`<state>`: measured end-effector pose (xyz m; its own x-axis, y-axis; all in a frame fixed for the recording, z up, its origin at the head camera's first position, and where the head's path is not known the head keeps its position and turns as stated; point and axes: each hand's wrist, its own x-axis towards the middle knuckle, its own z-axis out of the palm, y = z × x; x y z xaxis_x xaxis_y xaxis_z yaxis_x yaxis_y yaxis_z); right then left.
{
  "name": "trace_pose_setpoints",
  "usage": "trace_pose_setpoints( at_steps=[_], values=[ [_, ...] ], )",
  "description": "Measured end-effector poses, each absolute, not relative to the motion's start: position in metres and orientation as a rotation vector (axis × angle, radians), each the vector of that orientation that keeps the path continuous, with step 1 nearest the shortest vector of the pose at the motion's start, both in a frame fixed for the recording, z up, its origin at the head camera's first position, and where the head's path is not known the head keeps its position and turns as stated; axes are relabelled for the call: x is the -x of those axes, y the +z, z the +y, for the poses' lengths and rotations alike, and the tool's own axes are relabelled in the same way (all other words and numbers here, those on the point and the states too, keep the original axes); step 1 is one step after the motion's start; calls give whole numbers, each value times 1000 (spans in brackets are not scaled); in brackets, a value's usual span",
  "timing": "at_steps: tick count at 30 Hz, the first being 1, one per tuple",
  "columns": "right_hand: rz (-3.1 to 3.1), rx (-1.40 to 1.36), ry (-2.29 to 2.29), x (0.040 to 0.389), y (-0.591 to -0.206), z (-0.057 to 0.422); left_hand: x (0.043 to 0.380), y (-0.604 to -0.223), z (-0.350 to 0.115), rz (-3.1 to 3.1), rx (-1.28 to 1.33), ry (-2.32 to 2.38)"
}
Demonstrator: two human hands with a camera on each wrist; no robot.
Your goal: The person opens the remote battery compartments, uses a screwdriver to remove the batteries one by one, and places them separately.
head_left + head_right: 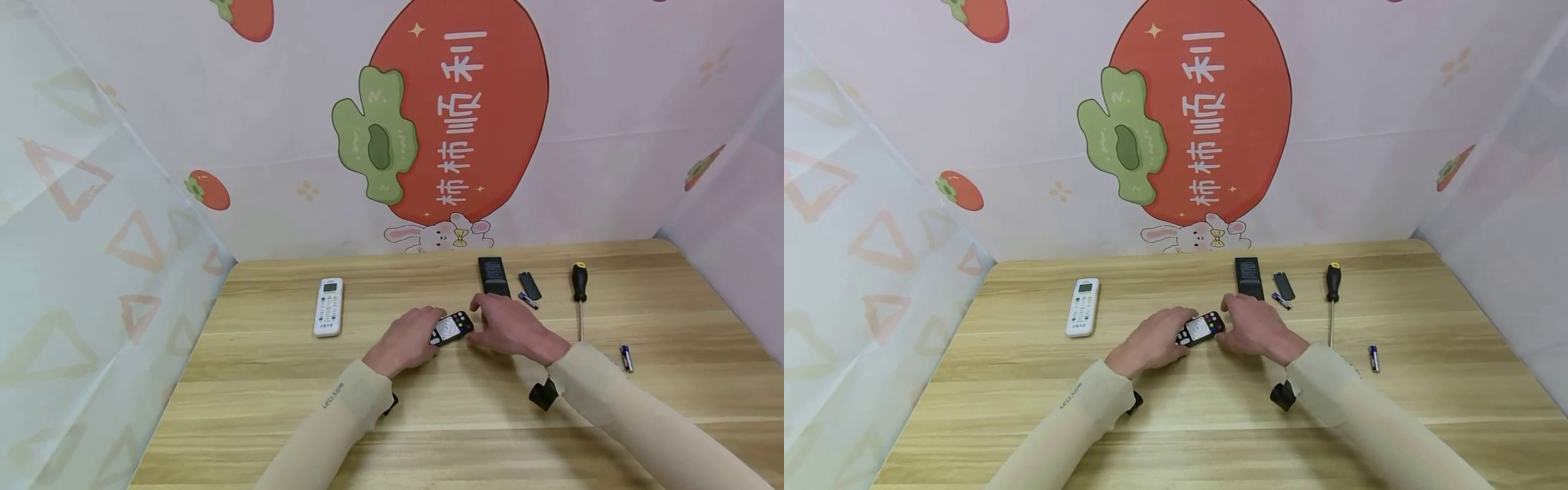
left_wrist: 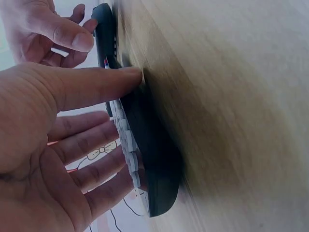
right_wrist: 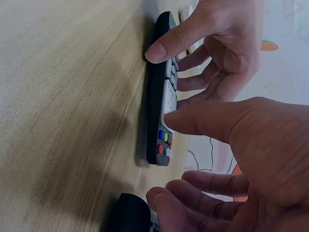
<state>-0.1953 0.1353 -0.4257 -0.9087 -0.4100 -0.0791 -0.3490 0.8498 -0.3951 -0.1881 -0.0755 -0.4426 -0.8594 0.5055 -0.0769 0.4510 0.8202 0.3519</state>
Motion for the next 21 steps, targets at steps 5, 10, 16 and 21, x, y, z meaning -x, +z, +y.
trace_pose_setpoints(
  at_steps=[5,10,16,21],
  values=[
    [2867,646,-522,197,-428,132,187,-443,-75,2810,-813,497],
    [2908,752,-471,197,-430,127,187,-444,-76,2799,-814,504],
    [2938,832,-418,198,-434,124,186,-442,-79,2847,-800,367],
    [2922,893,-381,201,-436,123,185,-441,-83,2890,-773,261]
  ],
)
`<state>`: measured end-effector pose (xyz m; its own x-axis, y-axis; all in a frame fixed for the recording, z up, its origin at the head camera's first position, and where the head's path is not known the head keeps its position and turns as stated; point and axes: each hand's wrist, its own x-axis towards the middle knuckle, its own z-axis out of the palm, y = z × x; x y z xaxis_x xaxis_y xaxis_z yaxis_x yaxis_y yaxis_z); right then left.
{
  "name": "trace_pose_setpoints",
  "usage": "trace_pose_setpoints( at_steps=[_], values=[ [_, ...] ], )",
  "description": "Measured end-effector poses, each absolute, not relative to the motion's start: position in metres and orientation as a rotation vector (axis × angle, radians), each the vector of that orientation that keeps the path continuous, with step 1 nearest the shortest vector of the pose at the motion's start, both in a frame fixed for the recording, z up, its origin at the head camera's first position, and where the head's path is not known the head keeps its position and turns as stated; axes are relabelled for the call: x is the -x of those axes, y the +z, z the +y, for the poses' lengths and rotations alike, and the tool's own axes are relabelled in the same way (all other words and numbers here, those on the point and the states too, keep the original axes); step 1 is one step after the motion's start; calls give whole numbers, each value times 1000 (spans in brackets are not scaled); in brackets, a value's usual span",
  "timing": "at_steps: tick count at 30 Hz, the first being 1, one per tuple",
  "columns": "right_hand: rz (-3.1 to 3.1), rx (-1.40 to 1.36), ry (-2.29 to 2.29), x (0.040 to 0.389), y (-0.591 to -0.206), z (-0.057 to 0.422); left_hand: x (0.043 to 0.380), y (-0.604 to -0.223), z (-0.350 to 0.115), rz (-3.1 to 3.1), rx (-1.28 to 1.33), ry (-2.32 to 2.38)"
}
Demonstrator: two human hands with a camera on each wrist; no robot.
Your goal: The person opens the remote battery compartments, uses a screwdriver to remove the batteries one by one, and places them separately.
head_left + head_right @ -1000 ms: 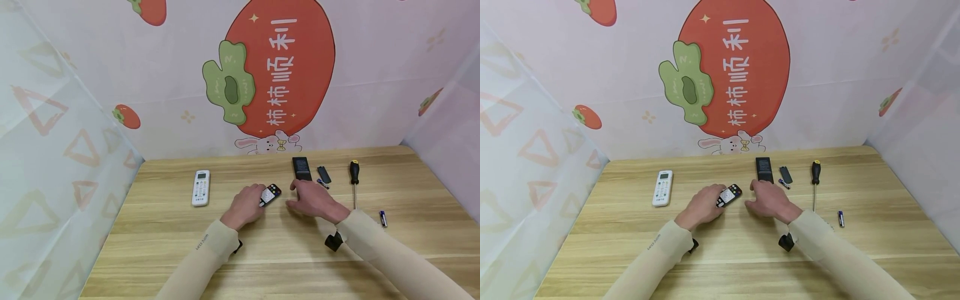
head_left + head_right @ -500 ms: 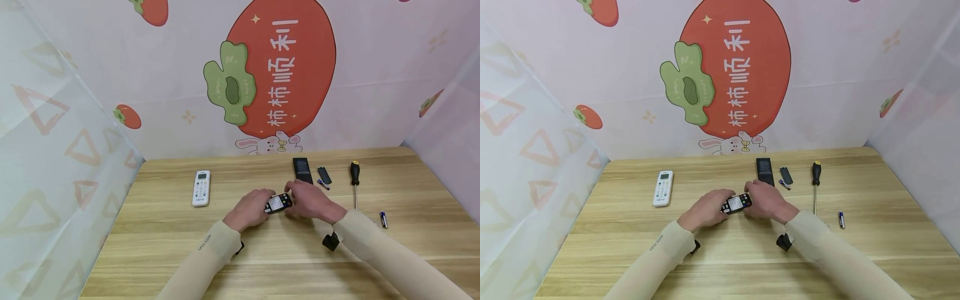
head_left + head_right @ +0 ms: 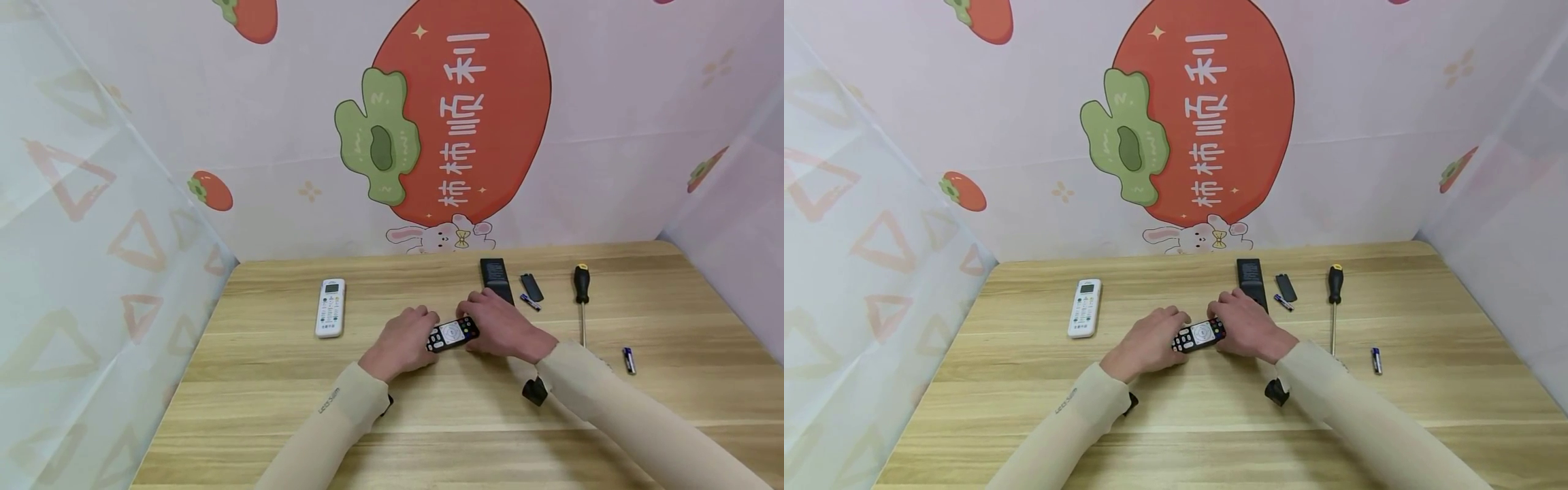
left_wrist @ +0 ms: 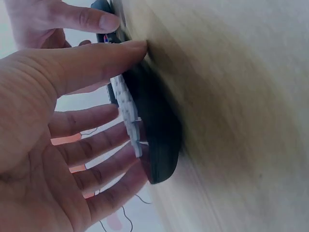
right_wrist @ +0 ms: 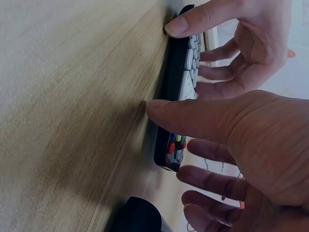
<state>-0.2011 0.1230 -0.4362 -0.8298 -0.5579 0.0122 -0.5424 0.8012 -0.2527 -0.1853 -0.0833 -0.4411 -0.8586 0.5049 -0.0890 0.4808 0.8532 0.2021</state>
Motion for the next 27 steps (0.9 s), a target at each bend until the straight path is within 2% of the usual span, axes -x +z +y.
trace_pose_setpoints(
  at_steps=[7,27],
  values=[
    [2910,993,-354,204,-440,124,186,-441,-86,2878,-731,266],
    [2831,1002,-297,207,-435,126,190,-436,-95,2814,-749,444]
  ],
)
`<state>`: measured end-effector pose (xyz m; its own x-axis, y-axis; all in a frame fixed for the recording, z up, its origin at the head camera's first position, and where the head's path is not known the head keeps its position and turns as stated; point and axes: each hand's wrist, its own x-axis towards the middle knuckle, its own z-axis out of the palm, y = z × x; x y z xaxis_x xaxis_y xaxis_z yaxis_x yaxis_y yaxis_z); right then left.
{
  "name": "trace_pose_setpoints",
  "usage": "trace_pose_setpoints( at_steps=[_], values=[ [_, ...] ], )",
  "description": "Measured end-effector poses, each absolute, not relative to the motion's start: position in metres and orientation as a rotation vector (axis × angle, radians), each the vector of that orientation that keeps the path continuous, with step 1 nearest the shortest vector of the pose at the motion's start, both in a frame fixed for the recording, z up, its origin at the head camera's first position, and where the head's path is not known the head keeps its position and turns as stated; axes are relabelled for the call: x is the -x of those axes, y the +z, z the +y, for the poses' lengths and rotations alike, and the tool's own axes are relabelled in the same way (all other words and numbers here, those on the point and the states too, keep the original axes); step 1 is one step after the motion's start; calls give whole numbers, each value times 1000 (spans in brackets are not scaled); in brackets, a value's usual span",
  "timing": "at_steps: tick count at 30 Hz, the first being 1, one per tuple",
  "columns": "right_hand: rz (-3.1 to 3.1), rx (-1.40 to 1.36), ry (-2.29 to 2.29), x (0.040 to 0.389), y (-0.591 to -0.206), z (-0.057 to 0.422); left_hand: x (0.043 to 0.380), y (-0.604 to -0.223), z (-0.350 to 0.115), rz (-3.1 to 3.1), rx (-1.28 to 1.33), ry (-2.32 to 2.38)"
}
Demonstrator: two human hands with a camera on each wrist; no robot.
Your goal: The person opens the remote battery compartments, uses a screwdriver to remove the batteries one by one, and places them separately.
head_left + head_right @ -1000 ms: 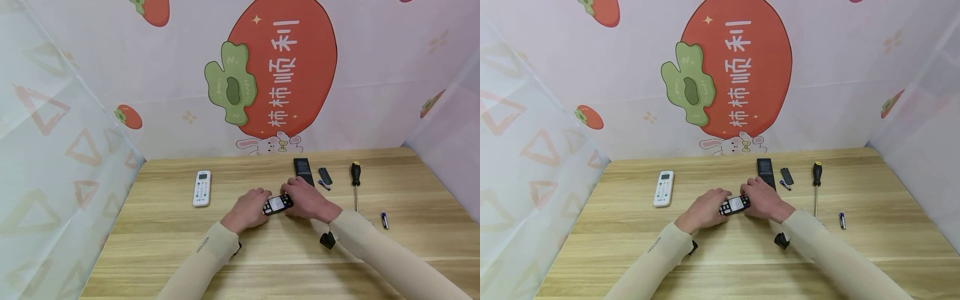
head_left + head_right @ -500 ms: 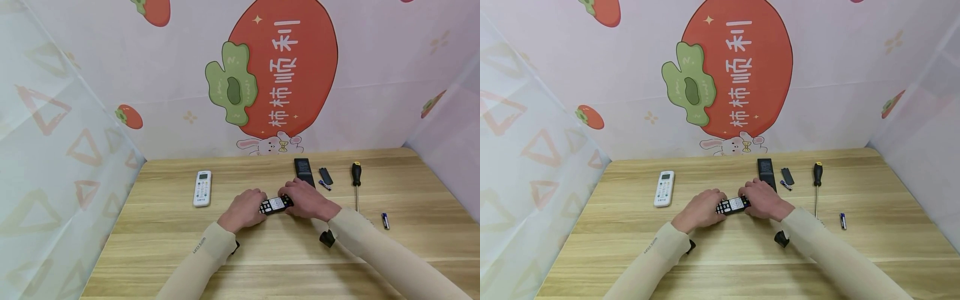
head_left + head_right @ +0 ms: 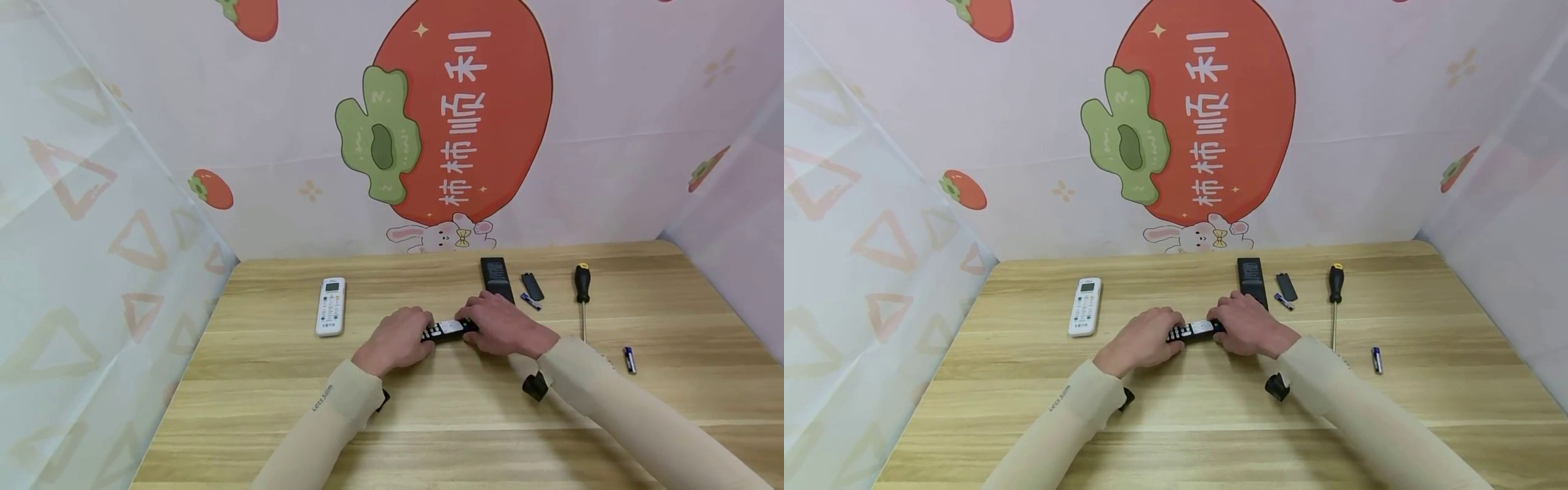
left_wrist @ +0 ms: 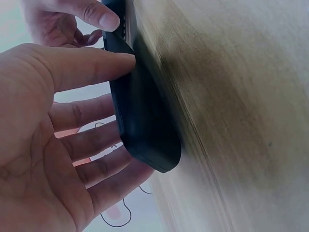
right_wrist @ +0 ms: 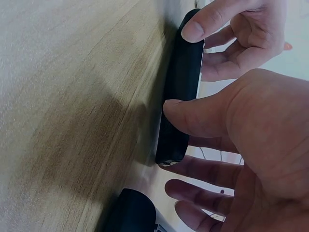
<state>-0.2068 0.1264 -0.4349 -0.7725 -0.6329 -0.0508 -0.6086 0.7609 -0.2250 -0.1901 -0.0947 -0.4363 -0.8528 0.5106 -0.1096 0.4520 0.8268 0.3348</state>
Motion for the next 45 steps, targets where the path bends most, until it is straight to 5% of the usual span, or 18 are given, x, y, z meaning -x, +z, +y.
trace_pose_setpoints(
  at_steps=[45],
  values=[
    [2703,973,-682,219,-430,128,194,-440,-102,3027,-837,258]
  ],
)
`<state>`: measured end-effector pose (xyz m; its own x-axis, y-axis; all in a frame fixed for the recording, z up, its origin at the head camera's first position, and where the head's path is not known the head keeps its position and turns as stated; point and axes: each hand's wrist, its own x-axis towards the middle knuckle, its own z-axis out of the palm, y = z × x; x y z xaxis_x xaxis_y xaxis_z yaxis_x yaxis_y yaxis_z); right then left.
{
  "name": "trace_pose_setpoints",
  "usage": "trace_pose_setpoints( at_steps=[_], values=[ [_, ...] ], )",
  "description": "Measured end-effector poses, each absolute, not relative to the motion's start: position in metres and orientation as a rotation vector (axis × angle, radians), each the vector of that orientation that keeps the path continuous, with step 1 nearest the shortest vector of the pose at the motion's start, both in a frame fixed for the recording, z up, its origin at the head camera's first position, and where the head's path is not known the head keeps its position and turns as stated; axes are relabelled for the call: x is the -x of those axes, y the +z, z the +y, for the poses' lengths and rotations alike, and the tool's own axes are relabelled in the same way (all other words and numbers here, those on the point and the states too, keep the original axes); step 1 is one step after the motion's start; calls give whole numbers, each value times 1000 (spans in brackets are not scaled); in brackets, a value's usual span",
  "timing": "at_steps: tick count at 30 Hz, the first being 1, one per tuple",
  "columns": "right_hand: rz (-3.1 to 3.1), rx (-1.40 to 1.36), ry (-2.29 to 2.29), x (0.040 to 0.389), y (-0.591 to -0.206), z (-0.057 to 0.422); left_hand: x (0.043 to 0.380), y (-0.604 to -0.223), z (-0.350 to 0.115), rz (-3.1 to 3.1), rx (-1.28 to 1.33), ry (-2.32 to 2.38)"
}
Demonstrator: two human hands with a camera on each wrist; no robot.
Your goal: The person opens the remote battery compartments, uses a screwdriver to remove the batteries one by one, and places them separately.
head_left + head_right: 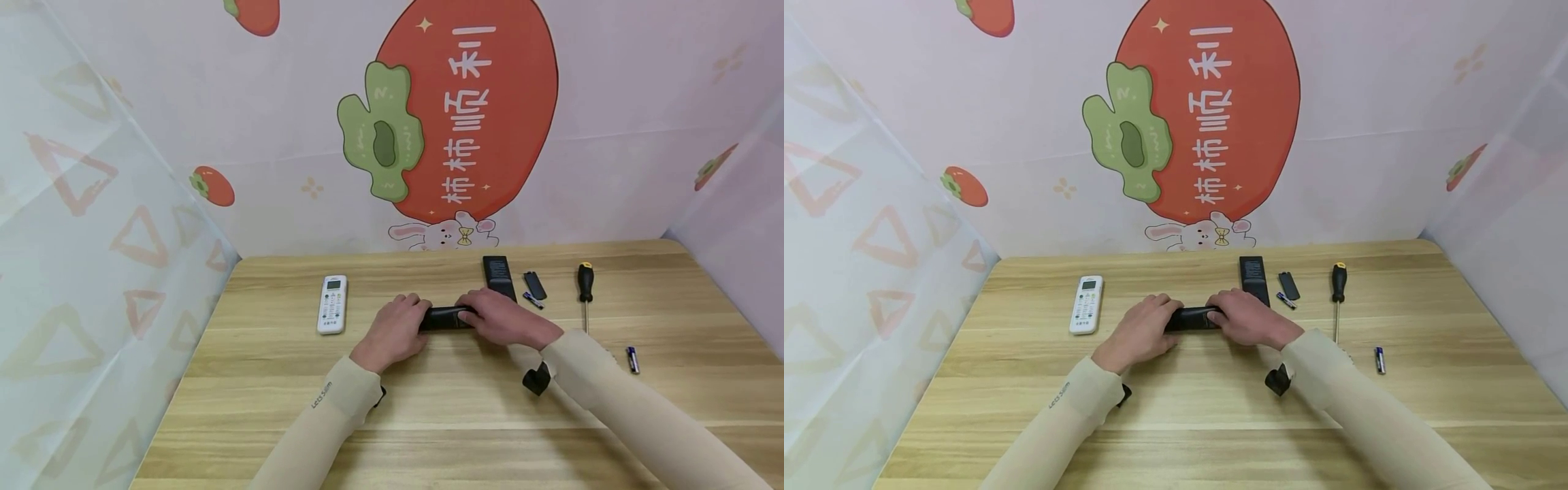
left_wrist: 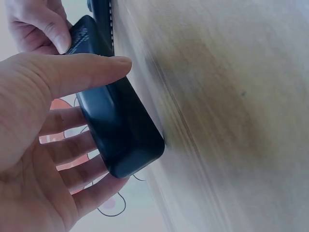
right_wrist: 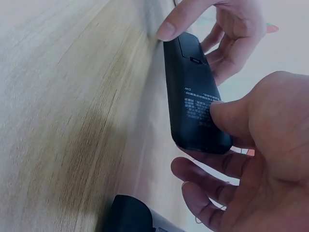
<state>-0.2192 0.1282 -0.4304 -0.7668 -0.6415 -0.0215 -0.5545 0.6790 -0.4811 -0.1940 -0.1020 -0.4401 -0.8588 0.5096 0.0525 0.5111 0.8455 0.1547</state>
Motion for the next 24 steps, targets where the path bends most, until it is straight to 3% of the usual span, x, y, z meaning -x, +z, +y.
trace_pose_setpoints(
  at_steps=[24],
  values=[
    [2572,807,-820,218,-429,125,196,-445,-102,-3020,845,-341]
  ],
)
